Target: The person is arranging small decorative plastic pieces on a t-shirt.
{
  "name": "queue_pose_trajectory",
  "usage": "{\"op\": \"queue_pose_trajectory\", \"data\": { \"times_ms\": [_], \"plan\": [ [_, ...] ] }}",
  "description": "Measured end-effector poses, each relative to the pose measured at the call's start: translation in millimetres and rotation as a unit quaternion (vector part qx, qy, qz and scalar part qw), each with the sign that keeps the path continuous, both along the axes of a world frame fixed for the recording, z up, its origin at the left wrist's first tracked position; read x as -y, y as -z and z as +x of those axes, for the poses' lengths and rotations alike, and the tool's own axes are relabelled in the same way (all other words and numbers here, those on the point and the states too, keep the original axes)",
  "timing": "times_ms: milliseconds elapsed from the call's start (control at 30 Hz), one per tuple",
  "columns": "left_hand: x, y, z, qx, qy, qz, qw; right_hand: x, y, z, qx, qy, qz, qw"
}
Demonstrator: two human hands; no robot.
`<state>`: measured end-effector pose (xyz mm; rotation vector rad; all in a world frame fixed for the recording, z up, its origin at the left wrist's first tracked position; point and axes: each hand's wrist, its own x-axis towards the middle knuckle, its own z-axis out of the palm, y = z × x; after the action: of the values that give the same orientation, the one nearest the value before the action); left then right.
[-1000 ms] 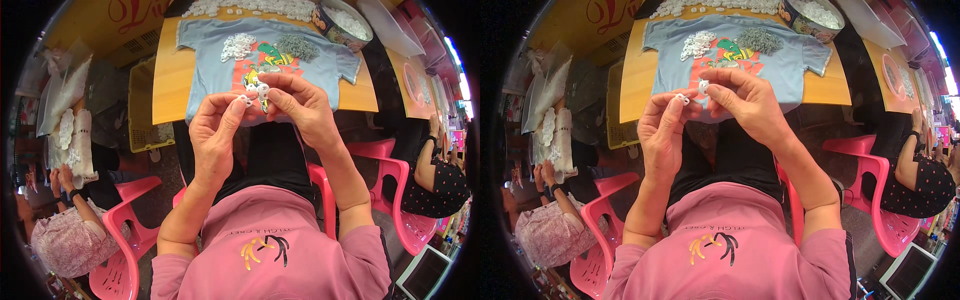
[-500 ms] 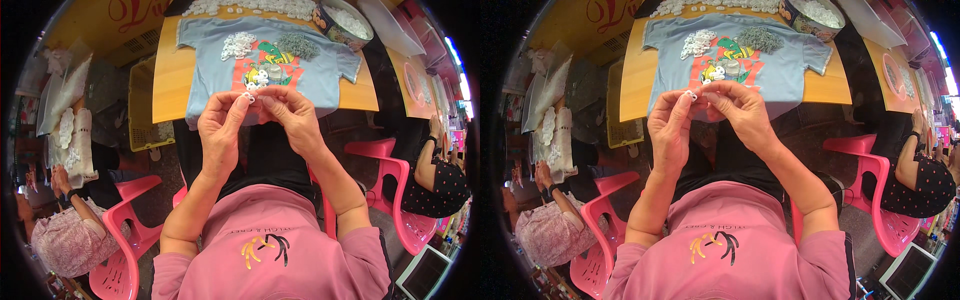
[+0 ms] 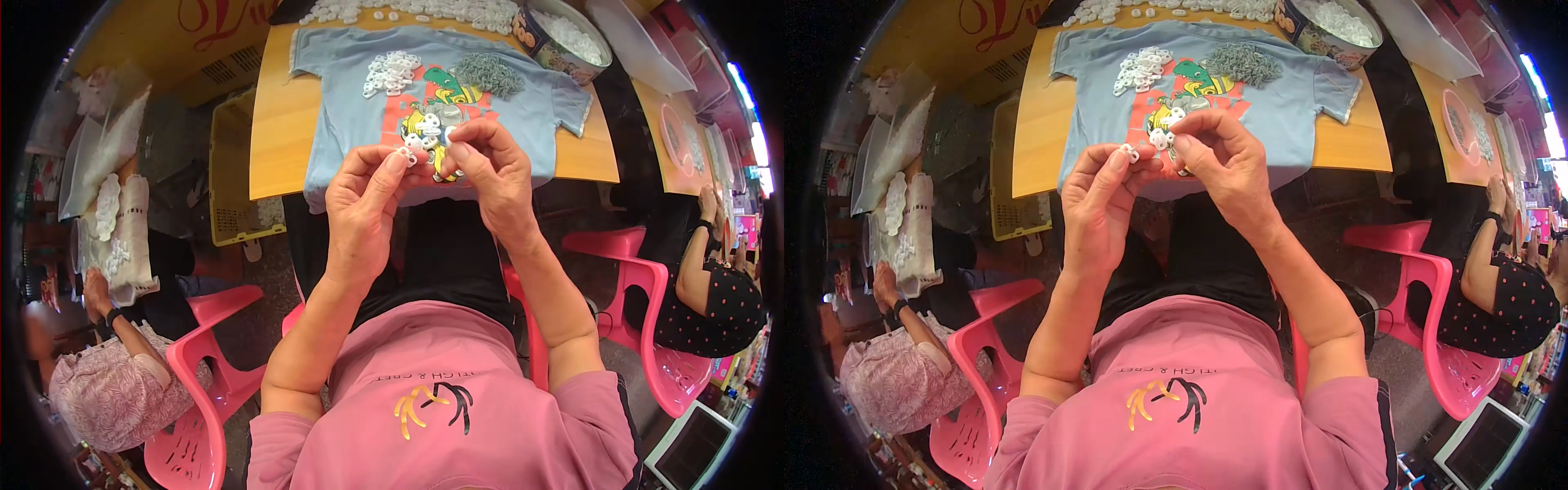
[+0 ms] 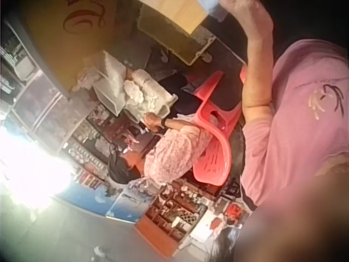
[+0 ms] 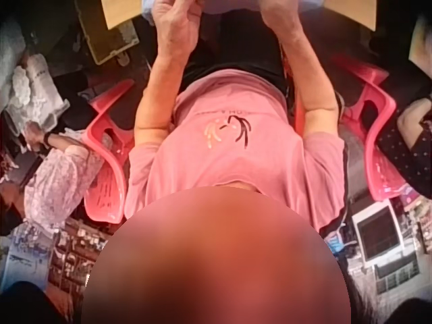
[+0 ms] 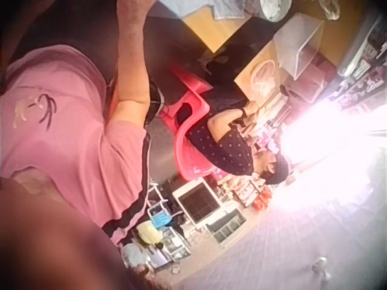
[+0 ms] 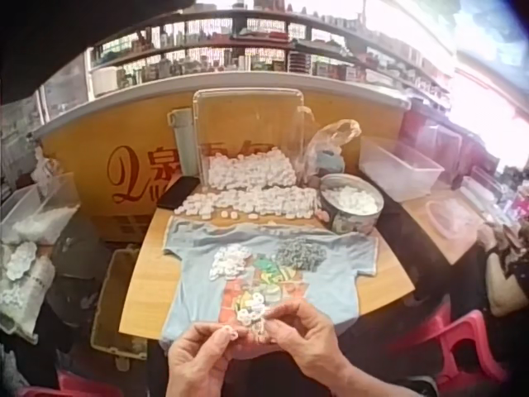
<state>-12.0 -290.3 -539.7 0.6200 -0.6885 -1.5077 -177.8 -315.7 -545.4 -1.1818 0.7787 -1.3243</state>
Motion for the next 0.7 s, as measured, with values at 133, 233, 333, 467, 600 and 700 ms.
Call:
{"op": "queue_pose_trajectory", "data": {
  "times_ms": [133, 233, 333, 467, 600, 700],
  "plan": [
    [1.2, -1.8, -1.4, 0.009, 0.003, 0.019, 1.000, 0.3, -5.6, -0.2, 0.053, -0.004, -0.007, 0.999],
    [0.5, -5.9, -4.9, 0.034, 0.005, 0.012, 0.999, -0.8, -14.5, 0.5, 0.067, -0.026, 0.012, 0.997],
    [-0.1, -9.0, -7.8, 0.065, 0.002, 0.000, 0.998, -2.4, -13.5, -3.6, 0.066, -0.055, 0.052, 0.995],
    [0.2, -9.3, -10.2, 0.087, 0.000, -0.001, 0.996, -6.7, -15.3, -2.6, 0.078, -0.072, 0.064, 0.992],
    [0.4, -7.6, -9.5, 0.104, 0.006, -0.004, 0.995, -8.3, -16.7, -2.0, 0.060, -0.063, 0.059, 0.995],
    [-0.3, -8.5, -9.3, 0.107, 0.005, 0.002, 0.994, -8.7, -17.4, -2.0, 0.028, -0.053, 0.040, 0.997]
  ]
}}
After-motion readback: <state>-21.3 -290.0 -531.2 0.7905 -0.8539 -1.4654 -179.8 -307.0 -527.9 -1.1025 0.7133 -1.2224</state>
